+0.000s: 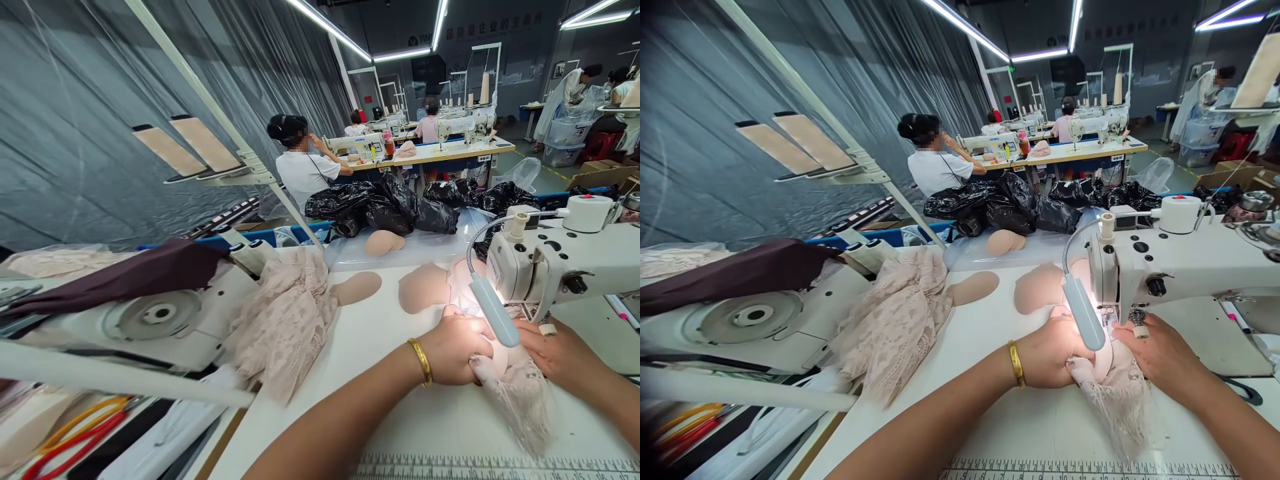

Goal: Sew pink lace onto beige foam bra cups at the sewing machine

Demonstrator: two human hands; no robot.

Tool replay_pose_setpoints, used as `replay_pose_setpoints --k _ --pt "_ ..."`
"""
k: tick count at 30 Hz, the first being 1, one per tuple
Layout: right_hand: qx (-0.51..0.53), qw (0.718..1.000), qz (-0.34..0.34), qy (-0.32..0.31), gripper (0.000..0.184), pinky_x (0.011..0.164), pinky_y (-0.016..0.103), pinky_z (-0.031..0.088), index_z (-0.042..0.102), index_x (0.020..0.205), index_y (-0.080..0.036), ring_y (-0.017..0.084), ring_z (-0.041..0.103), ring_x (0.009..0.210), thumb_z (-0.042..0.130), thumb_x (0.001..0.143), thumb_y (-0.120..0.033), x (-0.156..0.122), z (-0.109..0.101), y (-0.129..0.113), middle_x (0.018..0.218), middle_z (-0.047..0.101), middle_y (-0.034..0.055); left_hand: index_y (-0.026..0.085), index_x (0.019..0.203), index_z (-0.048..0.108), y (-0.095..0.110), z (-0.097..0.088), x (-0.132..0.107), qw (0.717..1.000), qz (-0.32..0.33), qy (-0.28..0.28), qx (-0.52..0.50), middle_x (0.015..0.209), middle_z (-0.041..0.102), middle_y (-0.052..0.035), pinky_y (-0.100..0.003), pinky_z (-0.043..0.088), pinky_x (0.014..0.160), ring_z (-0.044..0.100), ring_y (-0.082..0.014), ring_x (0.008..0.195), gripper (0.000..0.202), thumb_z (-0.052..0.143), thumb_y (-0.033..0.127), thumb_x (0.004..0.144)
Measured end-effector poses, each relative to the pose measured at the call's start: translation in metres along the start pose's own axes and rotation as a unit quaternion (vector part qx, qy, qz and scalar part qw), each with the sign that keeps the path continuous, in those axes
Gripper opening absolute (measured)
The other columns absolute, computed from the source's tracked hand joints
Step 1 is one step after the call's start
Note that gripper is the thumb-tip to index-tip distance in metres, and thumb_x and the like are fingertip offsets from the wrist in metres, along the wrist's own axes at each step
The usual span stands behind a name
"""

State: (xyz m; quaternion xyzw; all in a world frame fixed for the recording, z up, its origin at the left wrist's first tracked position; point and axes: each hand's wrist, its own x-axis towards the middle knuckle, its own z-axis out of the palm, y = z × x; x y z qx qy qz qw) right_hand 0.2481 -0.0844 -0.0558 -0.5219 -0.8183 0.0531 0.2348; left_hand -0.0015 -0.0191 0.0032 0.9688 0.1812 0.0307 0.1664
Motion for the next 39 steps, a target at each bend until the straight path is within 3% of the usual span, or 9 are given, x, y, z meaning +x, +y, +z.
replay_pose_setpoints --k 5,8,10,13,16,19,26,34,39 --pt "0.021 0.999 -0.014 -0.024 0.037 0.085 0.035 0.056 0.075 0.115 -0.034 0.025 0.068 0.1 0.044 0.099 -0.024 0.0 0.0 0.001 0.111 0.077 0.0032 0.021 0.075 0.072 -0.003 0.003 -0.003 1.0 -0.006 0.007 -0.009 0.103 0.074 -0.0016 -0.041 0.039 0.088 0.067 -0.023 0.094 0.006 0.069 0.015 0.075" --pt "0.02 1.0 -0.019 -0.009 0.037 0.087 0.037 0.057 0.075 0.112 -0.035 0.026 0.067 0.106 0.044 0.097 -0.022 0.0 0.004 0.002 0.116 0.076 0.0035 0.024 0.093 0.075 0.001 -0.013 -0.015 0.997 0.023 0.007 -0.07 0.107 0.075 -0.0012 -0.038 0.043 0.087 0.069 -0.0241 0.098 0.017 0.078 0.026 0.076" --pt "0.022 0.999 -0.021 -0.011 0.037 0.087 0.036 0.057 0.075 0.113 -0.034 0.025 0.067 0.107 0.044 0.098 -0.02 0.001 0.007 0.004 0.12 0.075 0.0038 0.025 0.104 0.074 0.009 -0.03 -0.026 0.987 0.052 0.045 -0.144 0.102 0.077 -0.0007 -0.034 0.047 0.086 0.071 -0.0213 0.093 0.025 0.079 0.035 0.081" --pt "0.026 0.999 -0.022 -0.02 0.037 0.087 0.033 0.055 0.072 0.115 -0.033 0.024 0.067 0.108 0.044 0.098 -0.016 0.003 0.013 0.007 0.122 0.073 0.0046 0.022 0.103 0.073 0.029 -0.054 -0.036 0.955 0.072 0.213 -0.191 0.09 0.077 -0.0017 -0.029 0.05 0.081 0.07 -0.0163 0.082 0.013 0.066 0.03 0.095" --pt "0.014 1.0 -0.018 -0.015 0.036 0.085 0.032 0.054 0.071 0.112 -0.029 0.024 0.067 0.105 0.044 0.096 -0.013 0.003 0.019 0.01 0.115 0.073 0.006 0.02 0.102 0.073 0.048 -0.064 -0.029 0.907 0.057 0.408 -0.091 0.092 0.073 -0.0048 -0.033 0.049 0.082 0.065 -0.0183 0.086 0.013 0.061 0.019 0.096" --pt "-0.006 1.0 -0.008 0.002 0.033 0.082 0.033 0.054 0.071 0.104 -0.026 0.024 0.067 0.099 0.044 0.094 -0.011 0.003 0.024 0.014 0.11 0.073 0.0073 0.021 0.107 0.072 0.058 -0.062 -0.009 0.87 0.035 0.492 0.001 0.098 0.068 -0.0066 -0.037 0.046 0.083 0.06 -0.0216 0.091 0.018 0.066 0.015 0.091" --pt "0.006 1.0 -0.014 -0.004 0.037 0.087 0.037 0.055 0.071 0.113 -0.027 0.026 0.066 0.106 0.043 0.094 -0.013 0.005 0.019 0.012 0.118 0.073 0.0083 0.022 0.095 0.069 0.058 -0.046 0.024 0.866 -0.013 0.499 0.036 0.101 0.063 -0.0044 -0.037 0.042 0.081 0.054 -0.0229 0.091 0.022 0.077 0.012 0.077" --pt "0.017 1.0 -0.013 -0.007 0.036 0.091 0.04 0.056 0.072 0.109 -0.026 0.027 0.067 0.109 0.042 0.095 -0.014 0.006 0.015 0.011 0.122 0.073 0.0091 0.024 0.098 0.069 0.056 -0.043 0.021 0.858 -0.025 0.513 0.011 0.102 0.063 -0.0034 -0.038 0.04 0.085 0.054 -0.0221 0.093 0.024 0.074 0.012 0.078" --pt "0.009 1.0 -0.013 -0.006 0.034 0.081 0.036 0.057 0.07 0.11 -0.027 0.025 0.069 0.102 0.041 0.097 -0.015 0.004 0.016 0.011 0.119 0.073 0.0084 0.024 0.098 0.069 0.057 -0.045 0.024 0.854 -0.022 0.52 -0.001 0.101 0.064 -0.003 -0.037 0.039 0.082 0.054 -0.0214 0.091 0.023 0.075 0.014 0.078"
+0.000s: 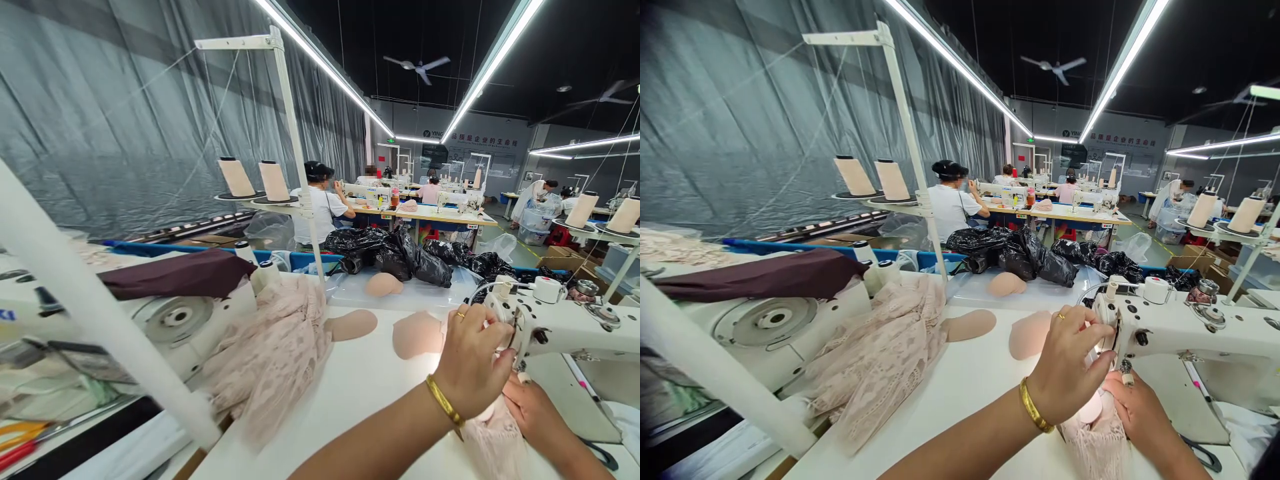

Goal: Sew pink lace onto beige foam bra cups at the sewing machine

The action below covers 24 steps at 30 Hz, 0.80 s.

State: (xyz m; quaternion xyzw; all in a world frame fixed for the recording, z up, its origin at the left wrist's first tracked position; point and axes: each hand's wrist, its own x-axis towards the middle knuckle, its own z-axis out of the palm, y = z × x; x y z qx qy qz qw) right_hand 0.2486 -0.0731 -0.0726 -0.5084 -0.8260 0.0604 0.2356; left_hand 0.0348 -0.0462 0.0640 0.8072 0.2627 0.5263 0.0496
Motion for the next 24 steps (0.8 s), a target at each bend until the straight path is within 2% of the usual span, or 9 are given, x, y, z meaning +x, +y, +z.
replay_pose_setpoints --k 4,8,13,18,21,24 --pt "-0.022 1.0 0.001 0.021 0.034 0.077 0.036 0.055 0.069 0.104 -0.026 0.025 0.069 0.093 0.038 0.097 -0.014 0.0 0.001 -0.003 0.109 0.075 0.0082 0.024 0.101 0.07 0.003 0.001 0.004 1.0 -0.012 -0.001 -0.017 0.102 0.064 -0.0041 -0.038 0.039 0.084 0.055 -0.022 0.094 0.021 0.071 0.015 0.082" --pt "-0.033 0.999 0.001 0.028 0.033 0.074 0.036 0.053 0.069 0.098 -0.026 0.026 0.068 0.088 0.038 0.098 -0.016 0.001 0.002 -0.006 0.098 0.074 0.0081 0.023 0.095 0.07 0.005 0.002 0.007 0.999 -0.033 -0.003 -0.023 0.101 0.064 -0.0046 -0.039 0.041 0.084 0.056 -0.0224 0.094 0.012 0.07 0.018 0.084" --pt "-0.039 0.999 0.005 0.035 0.034 0.074 0.036 0.052 0.069 0.103 -0.027 0.026 0.068 0.093 0.038 0.097 -0.015 0.002 0.002 -0.007 0.102 0.074 0.0086 0.022 0.087 0.072 0.005 0.01 0.014 0.998 -0.05 0.013 -0.035 0.095 0.063 -0.0046 -0.038 0.043 0.085 0.056 -0.0218 0.093 0.008 0.072 0.016 0.081" --pt "-0.042 0.998 0.015 0.04 0.033 0.075 0.036 0.053 0.069 0.098 -0.027 0.025 0.067 0.087 0.039 0.096 -0.014 0.0 0.004 -0.005 0.094 0.073 0.0069 0.021 0.074 0.069 0.006 0.015 0.018 0.995 -0.071 0.015 -0.072 0.088 0.061 -0.0031 -0.037 0.045 0.084 0.056 -0.02 0.089 0.012 0.069 0.009 0.076" --pt "-0.034 0.999 0.015 0.038 0.033 0.077 0.036 0.054 0.07 0.099 -0.026 0.025 0.068 0.091 0.039 0.097 -0.016 0.0 0.004 -0.002 0.105 0.074 0.008 0.02 0.07 0.063 0.006 -0.002 0.015 0.981 -0.113 -0.022 -0.157 0.088 0.061 -0.0023 -0.036 0.048 0.085 0.058 -0.0197 0.09 0.014 0.065 0.006 0.072" --pt "-0.018 0.999 0.009 0.034 0.033 0.085 0.038 0.056 0.071 0.106 -0.027 0.026 0.068 0.103 0.041 0.098 -0.017 0.0 0.004 -0.001 0.117 0.073 0.0084 0.02 0.069 0.058 0.006 -0.035 0.007 0.951 -0.154 -0.08 -0.257 0.094 0.064 -0.0031 -0.036 0.051 0.089 0.062 -0.0199 0.095 0.014 0.061 0.006 0.072"
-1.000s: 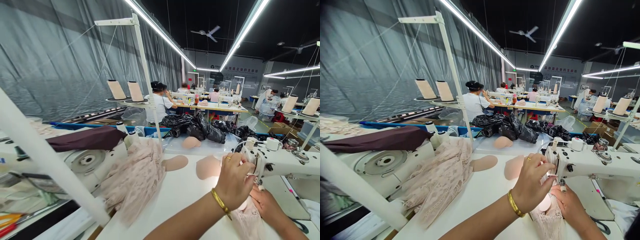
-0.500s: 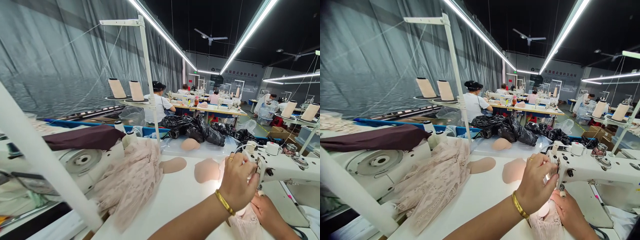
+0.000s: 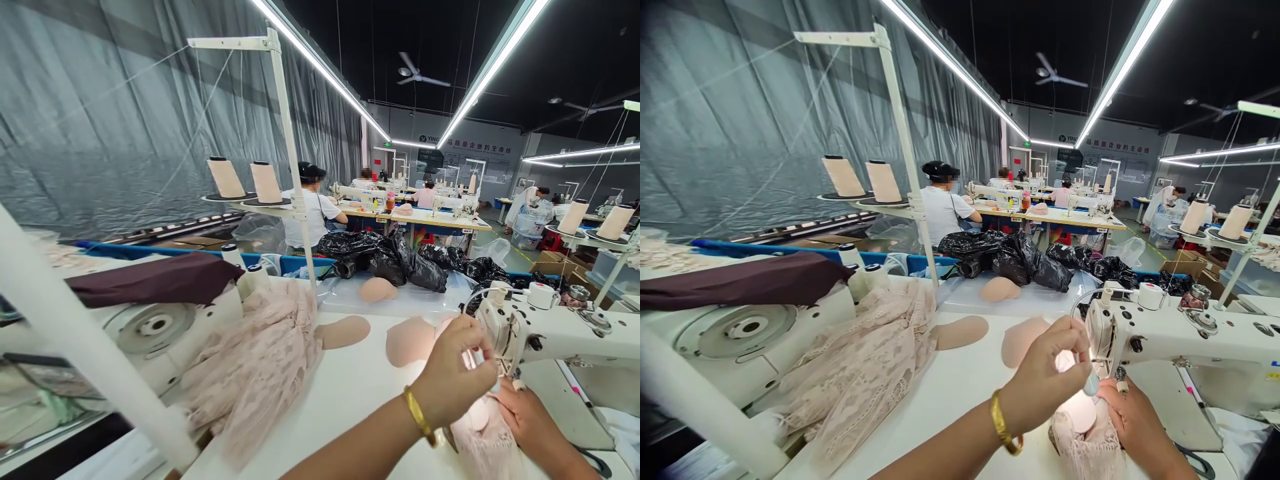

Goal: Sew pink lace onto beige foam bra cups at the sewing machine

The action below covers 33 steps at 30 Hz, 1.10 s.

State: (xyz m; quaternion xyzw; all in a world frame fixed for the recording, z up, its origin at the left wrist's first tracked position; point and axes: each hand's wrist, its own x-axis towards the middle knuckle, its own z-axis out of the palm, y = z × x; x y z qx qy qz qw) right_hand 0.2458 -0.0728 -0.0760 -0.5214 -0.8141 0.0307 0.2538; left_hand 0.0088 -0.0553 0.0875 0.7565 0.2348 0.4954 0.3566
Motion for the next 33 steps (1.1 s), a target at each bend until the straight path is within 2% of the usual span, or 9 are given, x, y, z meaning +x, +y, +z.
replay_pose_setpoints --k 4,10,14,17,21,25,27,30,33 --pt "0.016 1.0 0.009 0.006 0.031 0.088 0.039 0.056 0.072 0.107 -0.028 0.026 0.067 0.105 0.043 0.098 -0.019 0.001 -0.002 -0.001 0.115 0.074 0.0073 0.022 0.083 0.057 0.004 -0.018 -0.03 0.994 0.075 -0.084 -0.013 0.116 0.07 -0.0066 -0.04 0.051 0.102 0.065 -0.0231 0.114 0.01 0.057 0.012 0.084" --pt "0.052 0.999 0.011 -0.008 0.035 0.081 0.037 0.056 0.072 0.11 -0.029 0.025 0.068 0.097 0.041 0.097 -0.019 -0.001 -0.004 -0.003 0.116 0.073 0.006 0.022 0.086 0.05 -0.058 0.021 -0.071 0.901 0.213 -0.313 0.213 0.102 0.073 -0.0075 -0.033 0.051 0.104 0.067 -0.0204 0.111 0.014 0.053 0.009 0.089" --pt "0.081 0.997 0.016 0.01 0.035 0.082 0.04 0.055 0.074 0.105 -0.029 0.026 0.066 0.095 0.042 0.096 -0.019 0.002 -0.01 -0.006 0.106 0.074 0.0058 0.02 0.081 0.049 -0.078 0.025 -0.06 0.908 0.1 -0.234 0.334 0.091 0.067 -0.0073 -0.033 0.055 0.084 0.066 -0.0215 0.088 0.014 0.055 0.007 0.084" --pt "0.115 0.992 0.032 0.039 0.032 0.09 0.044 0.054 0.076 0.101 -0.028 0.029 0.064 0.103 0.045 0.094 -0.022 0.005 -0.018 -0.007 0.103 0.073 0.0079 0.02 0.079 0.047 -0.073 0.027 -0.046 0.946 0.017 -0.192 0.259 0.087 0.067 -0.0041 -0.029 0.055 0.078 0.065 -0.0181 0.082 0.017 0.05 0.007 0.089" --pt "0.203 0.974 0.093 0.05 0.035 0.08 0.039 0.056 0.073 0.111 -0.025 0.026 0.067 0.09 0.04 0.103 -0.034 -0.006 -0.028 -0.02 0.098 0.073 0.0087 0.02 0.075 0.048 -0.068 0.046 -0.058 0.947 -0.056 -0.301 0.099 0.089 0.071 -0.0001 -0.023 0.055 0.08 0.069 -0.0147 0.089 0.02 0.057 0.004 0.082" --pt "0.479 0.852 0.209 -0.026 0.041 0.051 0.025 0.041 0.062 0.126 -0.026 0.014 0.049 0.054 0.037 0.107 -0.053 -0.027 -0.035 -0.052 0.077 0.066 0.0003 0.019 0.069 0.055 -0.062 0.049 -0.083 0.892 -0.066 -0.443 0.06 0.074 0.064 0.0028 -0.023 0.053 0.074 0.064 -0.0141 0.073 0.016 0.066 0.011 0.077" --pt "0.492 0.846 0.2 -0.041 0.038 0.053 0.024 0.038 0.064 0.113 -0.027 0.013 0.046 0.054 0.04 0.106 -0.056 -0.034 -0.04 -0.068 0.069 0.059 -0.0033 0.019 0.081 0.063 -0.055 0.041 -0.086 0.921 -0.105 -0.374 0.033 0.078 0.064 0.0023 -0.023 0.051 0.07 0.059 -0.0126 0.069 0.007 0.069 0.017 0.078" --pt "0.369 0.919 0.109 -0.083 0.03 0.074 0.027 0.045 0.065 0.098 -0.026 0.016 0.058 0.076 0.047 0.107 -0.048 -0.036 -0.049 -0.082 0.084 0.065 -0.0008 0.017 0.112 0.066 -0.048 0.03 -0.077 0.956 -0.209 -0.205 -0.021 0.08 0.059 0.0028 -0.023 0.043 0.061 0.05 -0.0106 0.065 0.034 0.073 0.034 0.083" --pt "0.276 0.953 0.062 -0.109 0.034 0.075 0.028 0.044 0.064 0.091 -0.024 0.017 0.059 0.078 0.042 0.108 -0.045 -0.03 -0.056 -0.081 0.082 0.065 -0.0001 0.015 0.109 0.072 -0.049 0.028 -0.064 0.954 -0.238 -0.169 -0.072 0.067 0.044 0.0068 -0.023 0.033 0.059 0.038 -0.0094 0.061 0.042 0.076 0.046 0.081"
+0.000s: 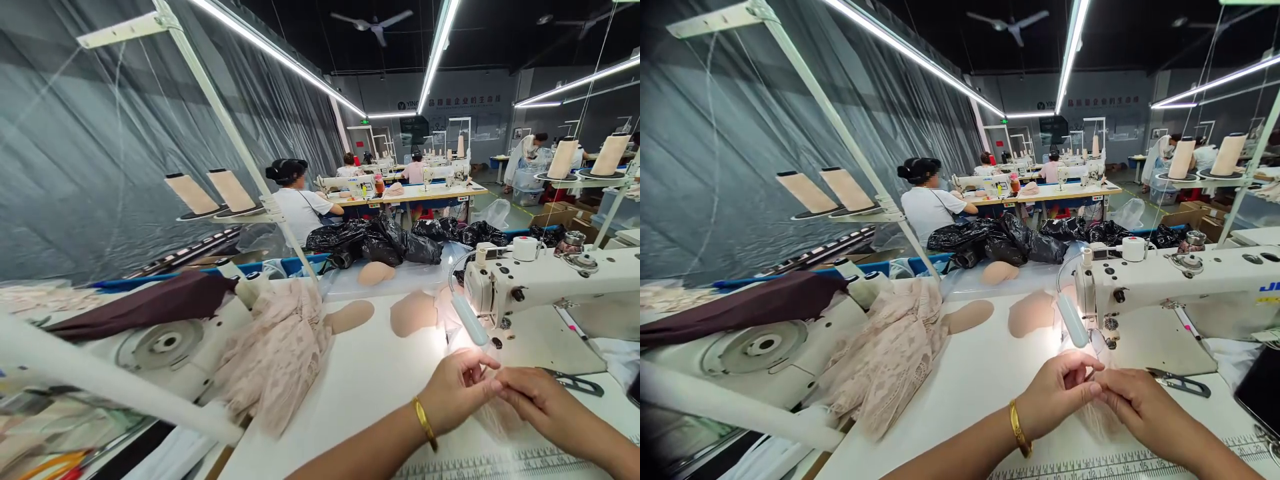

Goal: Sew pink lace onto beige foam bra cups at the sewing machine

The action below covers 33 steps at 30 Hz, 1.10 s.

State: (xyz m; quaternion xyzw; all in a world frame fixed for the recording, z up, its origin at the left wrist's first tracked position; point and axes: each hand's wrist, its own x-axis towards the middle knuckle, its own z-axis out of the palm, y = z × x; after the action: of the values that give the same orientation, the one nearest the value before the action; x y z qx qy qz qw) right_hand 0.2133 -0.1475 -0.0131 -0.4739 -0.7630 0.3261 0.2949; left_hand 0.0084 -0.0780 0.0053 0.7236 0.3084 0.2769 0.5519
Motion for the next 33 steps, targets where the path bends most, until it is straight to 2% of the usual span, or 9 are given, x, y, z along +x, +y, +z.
replay_pose_setpoints --k 4,8,12,15,19,22,25,30,33 --pt "-0.015 0.998 0.068 -0.006 0.04 0.066 0.027 0.044 0.063 0.08 -0.023 0.017 0.057 0.066 0.044 0.103 -0.049 0.016 -0.016 0.016 0.069 0.06 -0.0011 0.016 0.063 0.059 -0.004 -0.006 0.018 1.0 -0.024 0.012 0.008 0.059 0.033 0.0067 -0.024 0.028 0.056 0.034 -0.0093 0.058 0.031 0.069 0.039 0.081" --pt "-0.024 0.979 0.172 0.104 0.035 0.059 0.028 0.042 0.058 0.069 -0.024 0.02 0.056 0.06 0.048 0.094 -0.046 0.052 -0.033 0.048 0.059 0.057 -0.0011 0.02 0.057 0.029 -0.016 -0.01 0.038 0.967 0.072 0.173 0.169 0.064 0.035 0.004 -0.025 0.03 0.058 0.038 -0.0109 0.062 0.034 0.056 0.015 0.077" --pt "-0.044 0.974 0.183 0.128 0.032 0.064 0.031 0.043 0.051 0.055 -0.025 0.025 0.061 0.068 0.057 0.083 -0.038 0.08 -0.037 0.063 0.056 0.06 0.0021 0.021 0.057 0.033 -0.027 -0.01 0.05 0.942 0.105 0.228 0.225 0.067 0.043 0.0 -0.029 0.037 0.066 0.045 -0.0158 0.07 0.027 0.051 0.009 0.074" --pt "-0.051 0.979 0.168 0.107 0.029 0.065 0.031 0.042 0.054 0.06 -0.024 0.024 0.059 0.068 0.06 0.083 -0.04 0.069 -0.03 0.056 0.059 0.061 0.0008 0.02 0.06 0.047 -0.031 -0.012 0.045 0.93 0.119 0.236 0.254 0.077 0.056 -0.0047 -0.033 0.041 0.075 0.053 -0.0202 0.08 0.022 0.052 0.011 0.079" --pt "-0.051 0.985 0.146 0.069 0.035 0.061 0.026 0.036 0.053 0.07 -0.023 0.018 0.051 0.066 0.051 0.095 -0.048 0.027 -0.021 0.04 0.066 0.055 -0.0027 0.019 0.083 0.066 -0.028 -0.019 0.023 0.924 0.135 0.072 0.349 0.091 0.068 -0.0039 -0.035 0.044 0.081 0.061 -0.0205 0.086 0.007 0.061 0.021 0.088" --pt "-0.074 0.988 0.124 0.058 0.039 0.062 0.026 0.035 0.051 0.076 -0.024 0.016 0.049 0.067 0.042 0.103 -0.05 0.005 -0.017 0.032 0.068 0.052 -0.0036 0.019 0.078 0.066 -0.019 -0.022 0.005 0.857 0.13 -0.077 0.493 0.078 0.068 -0.0015 -0.035 0.044 0.078 0.061 -0.0193 0.075 0.017 0.065 0.028 0.092" --pt "-0.108 0.987 0.102 0.058 0.04 0.062 0.027 0.037 0.052 0.077 -0.023 0.016 0.053 0.065 0.038 0.107 -0.046 -0.005 -0.007 0.023 0.067 0.053 -0.0032 0.017 0.068 0.063 -0.004 -0.02 -0.005 0.796 0.129 -0.081 0.585 0.072 0.066 -0.0043 -0.038 0.046 0.076 0.062 -0.0217 0.072 0.034 0.06 0.034 0.098" --pt "-0.115 0.99 0.014 0.08 0.034 0.071 0.03 0.046 0.061 0.087 -0.023 0.02 0.064 0.077 0.038 0.108 -0.037 -0.02 0.014 0.008 0.082 0.068 0.0027 0.016 0.116 0.066 0.002 -0.004 0.008 0.817 0.31 -0.064 0.482 0.114 0.072 -0.009 -0.034 0.051 0.089 0.066 -0.0213 0.1 0.027 0.043 0.015 0.101" --pt "-0.113 0.987 0.024 0.112 0.033 0.07 0.029 0.048 0.063 0.091 -0.024 0.019 0.065 0.075 0.039 0.109 -0.037 -0.035 0.006 0.009 0.081 0.069 0.0024 0.018 0.104 0.067 -0.004 -0.001 0.023 0.832 0.343 -0.094 0.426 0.099 0.072 -0.0035 -0.027 0.051 0.085 0.065 -0.0159 0.09 0.024 0.043 0.018 0.102"
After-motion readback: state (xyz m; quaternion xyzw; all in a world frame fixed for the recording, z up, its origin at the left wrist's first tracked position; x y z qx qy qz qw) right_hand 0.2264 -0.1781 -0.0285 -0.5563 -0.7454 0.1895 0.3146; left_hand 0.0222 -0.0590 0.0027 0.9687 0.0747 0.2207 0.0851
